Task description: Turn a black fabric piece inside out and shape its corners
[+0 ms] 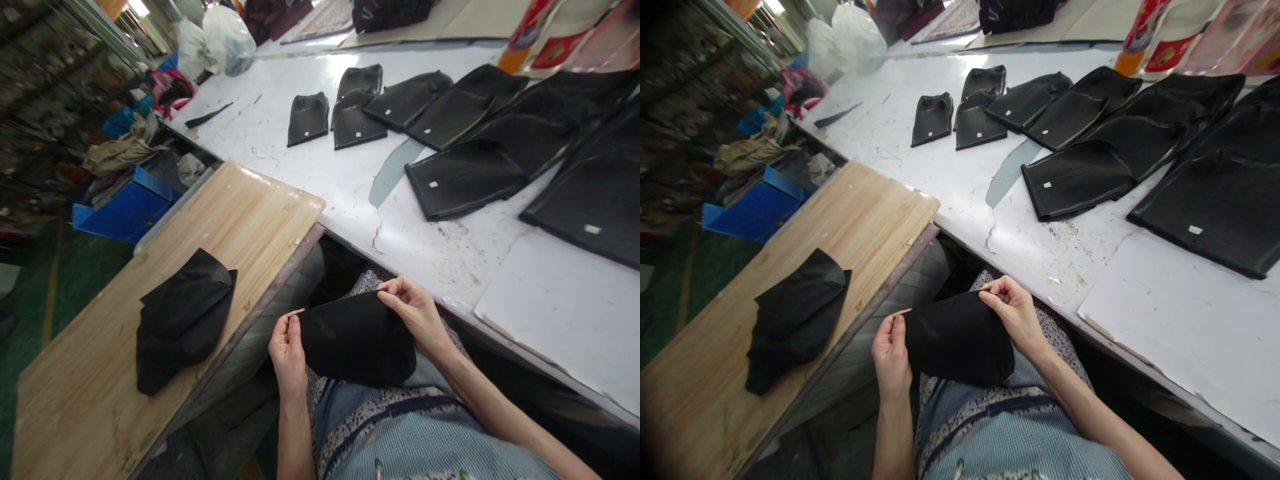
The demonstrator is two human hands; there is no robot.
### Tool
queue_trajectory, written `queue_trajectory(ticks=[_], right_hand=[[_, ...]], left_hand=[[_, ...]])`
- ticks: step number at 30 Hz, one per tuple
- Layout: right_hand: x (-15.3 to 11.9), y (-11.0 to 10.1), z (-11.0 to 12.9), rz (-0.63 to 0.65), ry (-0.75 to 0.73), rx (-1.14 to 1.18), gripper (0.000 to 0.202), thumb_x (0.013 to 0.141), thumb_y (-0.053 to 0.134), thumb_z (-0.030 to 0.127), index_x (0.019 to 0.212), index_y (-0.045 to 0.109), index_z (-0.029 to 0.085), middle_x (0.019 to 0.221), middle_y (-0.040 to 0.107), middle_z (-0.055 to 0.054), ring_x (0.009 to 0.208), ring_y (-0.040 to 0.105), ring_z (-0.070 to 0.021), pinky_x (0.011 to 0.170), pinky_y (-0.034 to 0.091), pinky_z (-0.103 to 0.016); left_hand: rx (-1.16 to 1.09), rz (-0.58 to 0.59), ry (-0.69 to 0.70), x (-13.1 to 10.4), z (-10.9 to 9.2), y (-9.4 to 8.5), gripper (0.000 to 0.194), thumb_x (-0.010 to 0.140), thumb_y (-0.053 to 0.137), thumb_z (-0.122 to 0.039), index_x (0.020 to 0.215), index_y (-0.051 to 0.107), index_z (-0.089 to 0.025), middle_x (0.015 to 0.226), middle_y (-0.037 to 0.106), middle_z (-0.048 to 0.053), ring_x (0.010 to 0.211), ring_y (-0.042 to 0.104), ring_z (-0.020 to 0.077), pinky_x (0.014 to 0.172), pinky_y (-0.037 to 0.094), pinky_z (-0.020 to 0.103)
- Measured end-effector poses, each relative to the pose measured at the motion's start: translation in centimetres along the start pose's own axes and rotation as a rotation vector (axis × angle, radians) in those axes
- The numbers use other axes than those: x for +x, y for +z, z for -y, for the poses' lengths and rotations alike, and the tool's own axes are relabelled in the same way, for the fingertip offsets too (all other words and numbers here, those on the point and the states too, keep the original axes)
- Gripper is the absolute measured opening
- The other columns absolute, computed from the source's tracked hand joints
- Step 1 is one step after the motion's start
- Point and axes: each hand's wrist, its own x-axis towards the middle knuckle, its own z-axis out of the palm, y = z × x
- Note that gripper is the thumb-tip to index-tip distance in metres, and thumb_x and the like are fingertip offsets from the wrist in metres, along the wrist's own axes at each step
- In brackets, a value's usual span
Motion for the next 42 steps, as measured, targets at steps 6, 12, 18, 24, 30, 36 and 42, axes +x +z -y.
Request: queue_trajectory(ticks=[6,12,18,24,30,36,42], right_hand=[[-0.4,0.2,1.8,0.095,-0.191,-0.234,0.026,0.081,0.077,0.032,0.072,0.055,0.022,0.088,0.07,-0.002,0.077,0.061,-0.0187,0.069,0.047,-0.03],[-1.2,1.6,2.6,0.268,-0.367,-0.465,0.023,0.086,0.074,0.029,0.074,0.055,0.023,0.086,0.07,-0.002,0.08,0.064,-0.0208,0.074,0.048,-0.033],[-2.2,1.5,2.7,0.313,-0.401,-0.436,0.023,0.088,0.072,0.031,0.076,0.053,0.024,0.091,0.068,-0.003,0.082,0.064,-0.0204,0.073,0.049,-0.032],[-2.4,0.4,2.0,0.345,-0.321,-0.46,0.025,0.08,0.081,0.033,0.081,0.058,0.024,0.088,0.068,-0.002,0.083,0.063,-0.0216,0.076,0.05,-0.033],[-2.6,0.4,1.6,0.326,-0.43,-0.457,0.017,0.086,0.075,0.03,0.075,0.064,0.024,0.092,0.066,-0.004,0.088,0.063,-0.0222,0.082,0.051,-0.036],[-2.6,-0.1,1.2,0.303,-0.469,-0.472,0.014,0.083,0.078,0.031,0.073,0.07,0.026,0.097,0.066,-0.005,0.091,0.065,-0.0237,0.082,0.053,-0.039],[-2.8,-0.6,0.8,0.337,-0.492,-0.478,0.011,0.084,0.078,0.028,0.075,0.071,0.027,0.099,0.066,-0.005,0.092,0.066,-0.0236,0.081,0.053,-0.038]], left_hand=[[0.398,-0.03,0.218,0.7,-0.8,0.0,0.039,0.099,0.049,-0.04,0.129,0.058,-0.017,0.12,0.067,0.015,0.113,0.063,0.0266,0.101,0.046,0.042],[0.438,0.272,0.621,-1.1,-5.1,3.3,0.034,0.097,0.056,-0.035,0.127,0.062,-0.021,0.123,0.065,0.013,0.12,0.058,0.028,0.105,0.041,0.041],[0.153,0.526,0.225,-2.3,-5.9,5.3,0.036,0.082,0.073,-0.054,0.08,0.065,-0.019,0.07,0.058,-0.001,0.065,0.052,0.0157,0.061,0.039,0.024],[0.001,0.538,0.137,-3.1,-4.9,5.2,0.042,0.087,0.064,-0.059,0.078,0.062,-0.018,0.071,0.051,-0.001,0.066,0.045,0.0147,0.061,0.036,0.025],[-0.053,0.486,0.038,-3.6,-5.2,5.9,0.036,0.095,0.057,-0.045,0.072,0.057,-0.017,0.068,0.047,-0.002,0.065,0.041,0.0131,0.061,0.034,0.024],[-0.115,0.51,-0.083,-3.9,-5.1,6.5,0.025,0.087,0.068,-0.038,0.076,0.062,-0.017,0.071,0.056,-0.002,0.065,0.047,0.0121,0.062,0.038,0.022],[-0.076,0.524,-0.143,-3.9,-4.9,6.7,0.022,0.084,0.069,-0.033,0.072,0.059,-0.016,0.066,0.053,-0.004,0.059,0.043,0.0097,0.055,0.034,0.021]])
